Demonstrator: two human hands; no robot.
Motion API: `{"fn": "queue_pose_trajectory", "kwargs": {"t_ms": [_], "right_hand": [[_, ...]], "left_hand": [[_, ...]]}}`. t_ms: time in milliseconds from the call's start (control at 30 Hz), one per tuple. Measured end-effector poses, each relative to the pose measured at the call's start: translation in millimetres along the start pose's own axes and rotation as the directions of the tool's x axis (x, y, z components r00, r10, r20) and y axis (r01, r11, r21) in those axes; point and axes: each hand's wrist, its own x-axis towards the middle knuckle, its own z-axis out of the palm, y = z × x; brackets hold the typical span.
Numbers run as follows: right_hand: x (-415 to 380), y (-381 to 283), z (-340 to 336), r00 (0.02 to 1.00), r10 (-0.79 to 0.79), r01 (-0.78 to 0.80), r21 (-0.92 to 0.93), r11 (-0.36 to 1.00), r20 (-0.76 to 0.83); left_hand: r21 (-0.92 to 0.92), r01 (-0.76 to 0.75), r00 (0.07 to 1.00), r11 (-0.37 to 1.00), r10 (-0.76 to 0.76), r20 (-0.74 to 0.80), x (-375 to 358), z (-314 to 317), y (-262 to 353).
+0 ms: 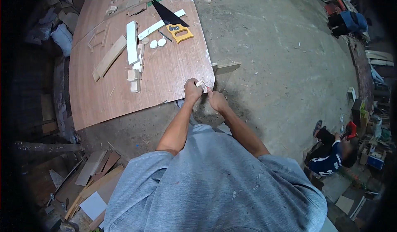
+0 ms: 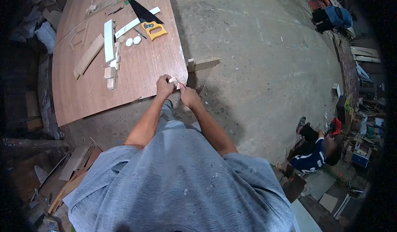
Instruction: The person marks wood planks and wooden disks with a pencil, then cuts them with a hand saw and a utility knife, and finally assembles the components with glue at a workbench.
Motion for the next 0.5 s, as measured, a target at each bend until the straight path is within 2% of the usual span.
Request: {"fn": "queue_pose_trajectory", "kwargs": {"t_ms": [33,100,133,167,200,300,433,500], "right_hand": [[8,8,7,0.999,-0.038,0.039,0.031,0.999,-0.007],[21,16,15,0.996,-0.086,0.087,0.062,0.994,-0.016],[23,19,20,0.994,-0.109,0.110,0.106,0.988,-0.016],[23,23,24,0.991,-0.130,0.131,0.148,0.980,-0.017],[19,23,21,0.991,-0.132,0.133,0.142,0.981,-0.016],[10,20,19,0.984,-0.175,0.177,0.174,0.969,-0.028],[2,21,30,0.993,-0.083,0.096,0.173,0.980,-0.079],[2,20,35,0.995,-0.056,0.073,0.195,0.978,-0.088]], "left_hand": [[-0.002,-0.013,1.000,1.000,0.013,-0.008,-5,-3,6],[-0.007,-0.206,0.977,0.979,0.205,-0.052,-23,-6,7],[-0.002,-0.206,0.977,0.978,0.206,-0.054,-20,-9,4],[0.022,-0.201,0.980,0.979,0.201,0.014,-16,-12,2],[0.038,-0.196,0.978,0.980,0.192,0.079,-14,-11,3],[0.055,-0.200,0.973,0.978,0.191,0.129,-12,-12,4],[0.100,-0.214,0.973,0.972,0.202,0.115,-13,-11,6],[0.116,-0.268,0.959,0.956,0.253,0.126,-11,-12,5]]}}
